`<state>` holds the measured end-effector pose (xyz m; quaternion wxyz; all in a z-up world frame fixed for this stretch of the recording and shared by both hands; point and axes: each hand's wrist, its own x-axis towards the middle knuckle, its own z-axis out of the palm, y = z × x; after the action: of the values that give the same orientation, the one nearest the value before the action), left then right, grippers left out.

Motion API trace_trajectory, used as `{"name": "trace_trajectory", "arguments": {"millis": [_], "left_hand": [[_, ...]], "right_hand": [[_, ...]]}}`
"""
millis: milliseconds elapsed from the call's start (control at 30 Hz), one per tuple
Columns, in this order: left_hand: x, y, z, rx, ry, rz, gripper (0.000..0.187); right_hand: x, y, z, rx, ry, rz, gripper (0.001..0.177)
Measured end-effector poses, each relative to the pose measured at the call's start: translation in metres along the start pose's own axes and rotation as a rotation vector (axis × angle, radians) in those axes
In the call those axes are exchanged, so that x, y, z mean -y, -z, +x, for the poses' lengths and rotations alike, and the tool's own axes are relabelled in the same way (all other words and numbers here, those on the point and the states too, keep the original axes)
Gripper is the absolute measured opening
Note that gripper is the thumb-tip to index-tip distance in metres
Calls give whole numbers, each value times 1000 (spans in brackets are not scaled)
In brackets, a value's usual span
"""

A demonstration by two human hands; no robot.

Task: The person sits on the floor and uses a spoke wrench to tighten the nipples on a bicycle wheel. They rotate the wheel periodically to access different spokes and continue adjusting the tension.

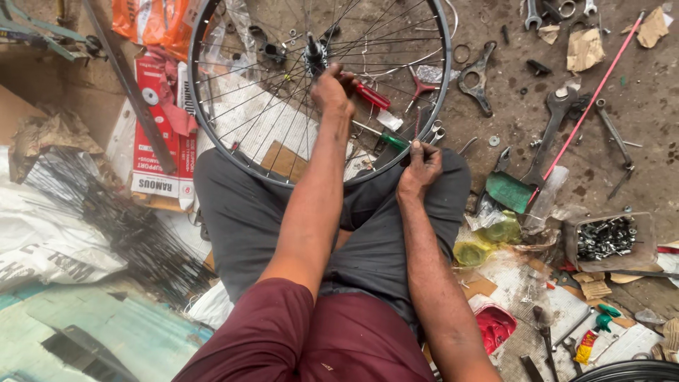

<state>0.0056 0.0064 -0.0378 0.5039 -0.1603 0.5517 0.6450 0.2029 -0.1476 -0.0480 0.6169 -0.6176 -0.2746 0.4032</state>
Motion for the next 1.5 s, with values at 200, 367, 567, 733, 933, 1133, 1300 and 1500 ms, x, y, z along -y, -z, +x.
{"name": "trace_trajectory", "arguments": {"millis": [200, 367, 567, 733, 933, 1133, 1300, 1500], "left_hand": [[6, 9, 35, 156, 26, 4, 25], [18, 31, 46, 293, 11, -36, 31], [10, 10, 20, 284, 123, 25, 24], [37, 18, 11, 209, -116, 9, 27], [28, 10, 27, 336, 37, -212, 22], [34, -24, 63, 21, 34, -113, 9], [12, -28, 44, -134, -22, -96, 14], [0, -21, 14, -56, -22, -97, 23]], "right_hand": [[-3, 0, -1, 10, -35, 69, 17], [2, -2, -2, -10, -39, 7, 18], [-1, 0, -3, -6, -70, 80, 19], [-9, -2, 4, -23, -71, 80, 15], [-13, -2, 6, -12, -34, 14, 13], [-8, -6, 5, -22, -56, 59, 14], [-4, -4, -1, -7, -59, 98, 17], [1, -7, -1, -9, -70, 121, 18]]}}
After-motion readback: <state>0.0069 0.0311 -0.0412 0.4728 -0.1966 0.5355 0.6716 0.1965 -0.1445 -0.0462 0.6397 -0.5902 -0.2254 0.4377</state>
